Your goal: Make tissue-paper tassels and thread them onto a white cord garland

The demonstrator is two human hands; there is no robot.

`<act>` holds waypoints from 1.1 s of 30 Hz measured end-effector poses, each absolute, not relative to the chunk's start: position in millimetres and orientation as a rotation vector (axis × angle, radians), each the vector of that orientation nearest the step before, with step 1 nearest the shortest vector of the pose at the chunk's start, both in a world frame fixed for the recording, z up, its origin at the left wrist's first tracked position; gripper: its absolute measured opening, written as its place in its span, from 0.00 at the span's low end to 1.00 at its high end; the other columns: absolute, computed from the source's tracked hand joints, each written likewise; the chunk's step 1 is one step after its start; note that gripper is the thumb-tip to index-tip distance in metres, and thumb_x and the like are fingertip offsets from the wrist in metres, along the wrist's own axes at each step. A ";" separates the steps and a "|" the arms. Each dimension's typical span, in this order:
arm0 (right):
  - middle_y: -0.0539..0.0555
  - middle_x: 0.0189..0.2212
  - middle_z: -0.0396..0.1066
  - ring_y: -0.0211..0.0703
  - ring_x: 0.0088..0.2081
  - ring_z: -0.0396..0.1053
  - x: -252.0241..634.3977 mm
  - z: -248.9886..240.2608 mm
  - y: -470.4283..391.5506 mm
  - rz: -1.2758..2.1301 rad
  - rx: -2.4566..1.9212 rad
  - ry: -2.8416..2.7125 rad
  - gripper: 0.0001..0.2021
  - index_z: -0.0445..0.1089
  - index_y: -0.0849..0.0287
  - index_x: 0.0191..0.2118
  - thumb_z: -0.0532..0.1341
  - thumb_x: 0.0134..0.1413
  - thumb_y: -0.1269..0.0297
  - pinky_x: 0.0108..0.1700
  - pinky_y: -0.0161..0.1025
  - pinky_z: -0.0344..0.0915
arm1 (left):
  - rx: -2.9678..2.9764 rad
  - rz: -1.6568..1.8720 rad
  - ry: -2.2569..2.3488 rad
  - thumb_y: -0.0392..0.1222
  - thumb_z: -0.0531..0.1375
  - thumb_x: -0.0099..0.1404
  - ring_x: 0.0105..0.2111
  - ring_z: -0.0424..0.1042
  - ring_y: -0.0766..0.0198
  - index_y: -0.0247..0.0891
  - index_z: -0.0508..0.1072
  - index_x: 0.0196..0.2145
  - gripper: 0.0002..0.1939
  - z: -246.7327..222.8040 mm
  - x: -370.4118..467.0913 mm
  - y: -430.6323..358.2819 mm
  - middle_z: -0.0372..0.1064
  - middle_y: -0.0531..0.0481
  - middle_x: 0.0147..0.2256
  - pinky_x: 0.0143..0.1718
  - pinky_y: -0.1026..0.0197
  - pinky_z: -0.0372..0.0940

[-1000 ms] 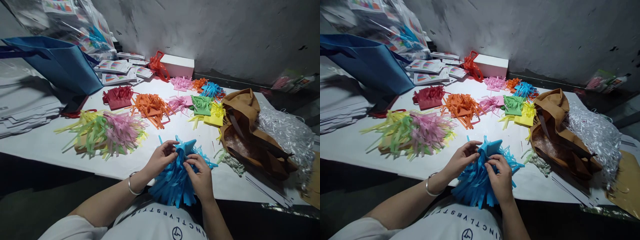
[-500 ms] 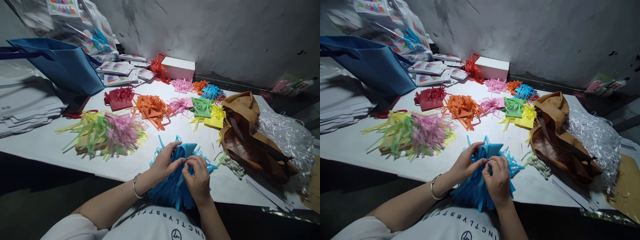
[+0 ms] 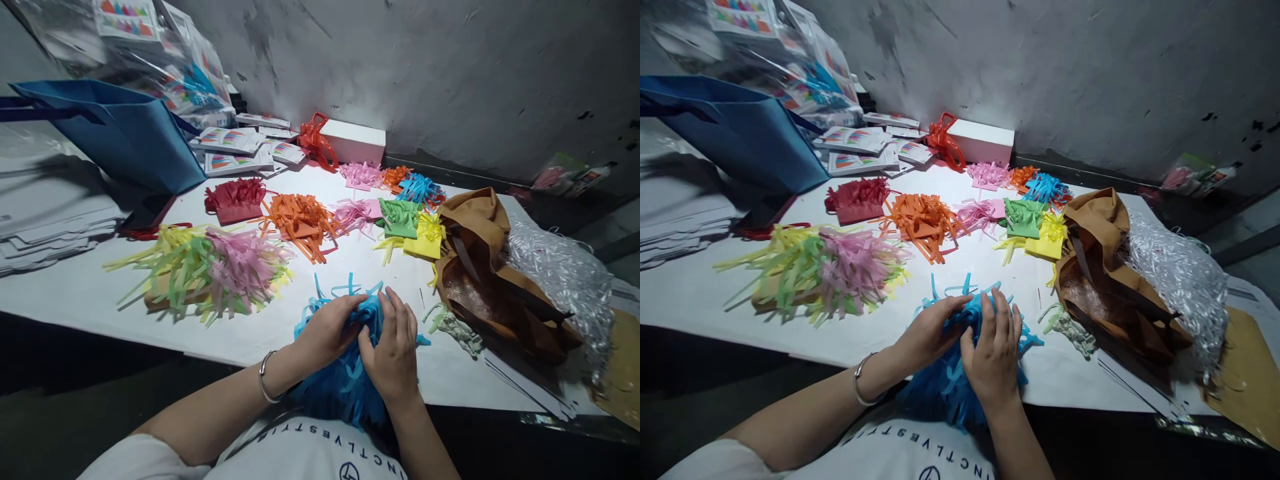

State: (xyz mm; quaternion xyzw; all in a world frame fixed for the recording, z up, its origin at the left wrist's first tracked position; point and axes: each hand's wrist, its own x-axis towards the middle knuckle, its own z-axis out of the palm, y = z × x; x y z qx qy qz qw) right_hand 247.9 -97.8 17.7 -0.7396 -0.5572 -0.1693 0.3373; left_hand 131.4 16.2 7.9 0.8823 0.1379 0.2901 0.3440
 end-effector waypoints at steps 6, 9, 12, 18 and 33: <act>0.61 0.39 0.78 0.50 0.39 0.76 268.2 14.2 -97.3 -0.304 -2.039 -1.433 0.18 0.71 0.64 0.50 0.48 0.63 0.74 0.45 0.46 0.70 | 2.497 0.951 0.344 0.26 0.53 0.64 0.48 0.68 0.53 0.44 0.64 0.59 0.27 5.4 130.2 22.5 0.67 0.41 0.49 0.49 0.50 0.65; 0.61 0.38 0.78 0.49 0.36 0.77 271.0 18.6 -98.4 -0.231 -2.090 -1.374 0.18 0.74 0.64 0.48 0.48 0.62 0.71 0.39 0.42 0.70 | 2.593 1.038 0.309 0.27 0.54 0.64 0.51 0.64 0.52 0.47 0.70 0.53 0.23 10.0 128.9 26.6 0.66 0.42 0.52 0.52 0.47 0.60; 0.58 0.38 0.79 0.48 0.36 0.77 269.0 25.0 -97.9 -0.158 -2.072 -1.327 0.18 0.75 0.61 0.47 0.49 0.61 0.71 0.39 0.39 0.69 | 2.677 0.953 0.224 0.31 0.56 0.66 0.46 0.65 0.53 0.46 0.75 0.47 0.16 16.5 129.0 29.1 0.70 0.43 0.47 0.49 0.50 0.59; 0.56 0.37 0.79 0.47 0.35 0.77 277.8 27.1 -98.4 -0.004 -2.042 -1.200 0.19 0.76 0.58 0.45 0.49 0.57 0.69 0.38 0.38 0.69 | 2.650 0.842 0.194 0.39 0.56 0.69 0.43 0.67 0.55 0.49 0.77 0.46 0.13 17.9 130.8 38.5 0.75 0.45 0.42 0.48 0.51 0.59; 0.59 0.22 0.75 0.57 0.25 0.72 382.1 -8.2 -181.4 0.022 -2.406 -0.492 0.25 0.78 0.62 0.42 0.53 0.46 0.53 0.28 0.45 0.65 | 1.351 1.211 0.654 0.44 0.69 0.53 0.24 0.64 0.67 0.39 0.75 0.34 0.12 110.3 105.8 150.5 0.68 0.54 0.26 0.25 0.66 0.59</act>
